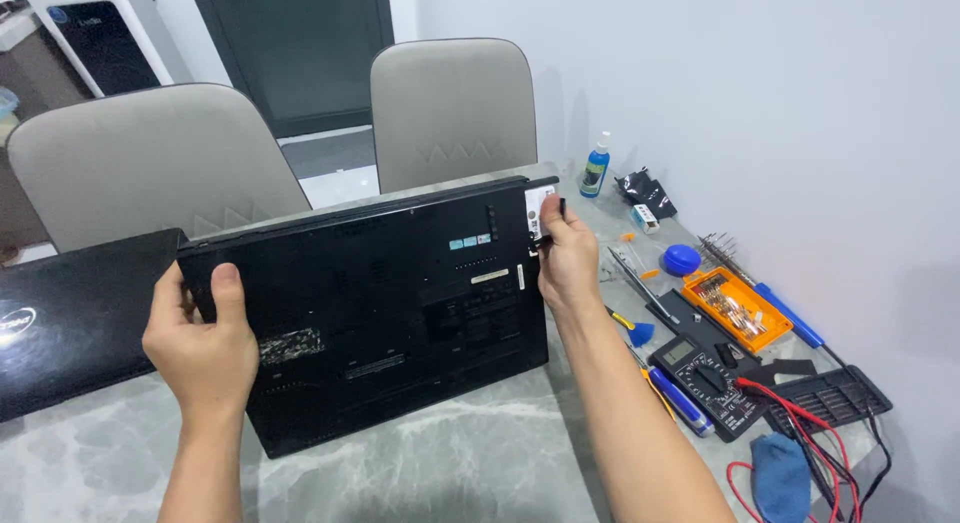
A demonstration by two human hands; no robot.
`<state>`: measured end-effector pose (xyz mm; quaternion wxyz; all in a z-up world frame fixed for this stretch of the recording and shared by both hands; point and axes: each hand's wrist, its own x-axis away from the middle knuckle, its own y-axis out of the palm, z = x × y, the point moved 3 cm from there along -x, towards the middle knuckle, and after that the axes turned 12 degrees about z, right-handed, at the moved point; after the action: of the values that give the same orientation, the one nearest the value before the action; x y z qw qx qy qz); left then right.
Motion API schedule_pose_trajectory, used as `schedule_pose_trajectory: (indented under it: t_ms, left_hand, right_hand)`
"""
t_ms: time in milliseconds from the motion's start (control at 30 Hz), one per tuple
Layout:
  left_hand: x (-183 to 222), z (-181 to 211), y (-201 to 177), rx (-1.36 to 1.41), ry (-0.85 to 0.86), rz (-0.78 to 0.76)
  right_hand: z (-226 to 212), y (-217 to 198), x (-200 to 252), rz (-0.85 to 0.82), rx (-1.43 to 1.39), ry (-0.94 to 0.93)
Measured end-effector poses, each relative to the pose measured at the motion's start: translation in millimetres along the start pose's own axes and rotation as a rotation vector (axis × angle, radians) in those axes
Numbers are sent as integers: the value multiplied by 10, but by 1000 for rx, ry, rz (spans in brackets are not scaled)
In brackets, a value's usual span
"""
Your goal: Disassembling a laptop by removing the battery, unscrewing the bottom panel, and removing the keyboard
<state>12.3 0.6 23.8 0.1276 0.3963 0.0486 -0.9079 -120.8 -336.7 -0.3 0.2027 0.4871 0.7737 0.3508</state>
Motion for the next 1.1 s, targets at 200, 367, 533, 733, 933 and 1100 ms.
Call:
schedule_pose_trajectory:
  t_ms: [200,367,533,733,933,1100]
  left_hand:
    - [-15,74,-11,23,-1,-3]
    - [-9,-40,20,47,-10,8]
    - [-14,31,-13,15,-24,33]
    - [24,-71,3,30,14,31]
    - [-9,-18,-1,38,-20,27]
    - [-8,-68,11,48,6,39]
  right_hand:
    - [-8,-15,-36,55,-93,-49]
    - [-51,-7,12,35,-113,-9]
    - [-32,-43,51,-97,-82,148]
    - [27,-73,21,-124,-134,105]
    - [22,-79,-5,-103,-143,54]
    - [59,-108,-85,-48,-300,83]
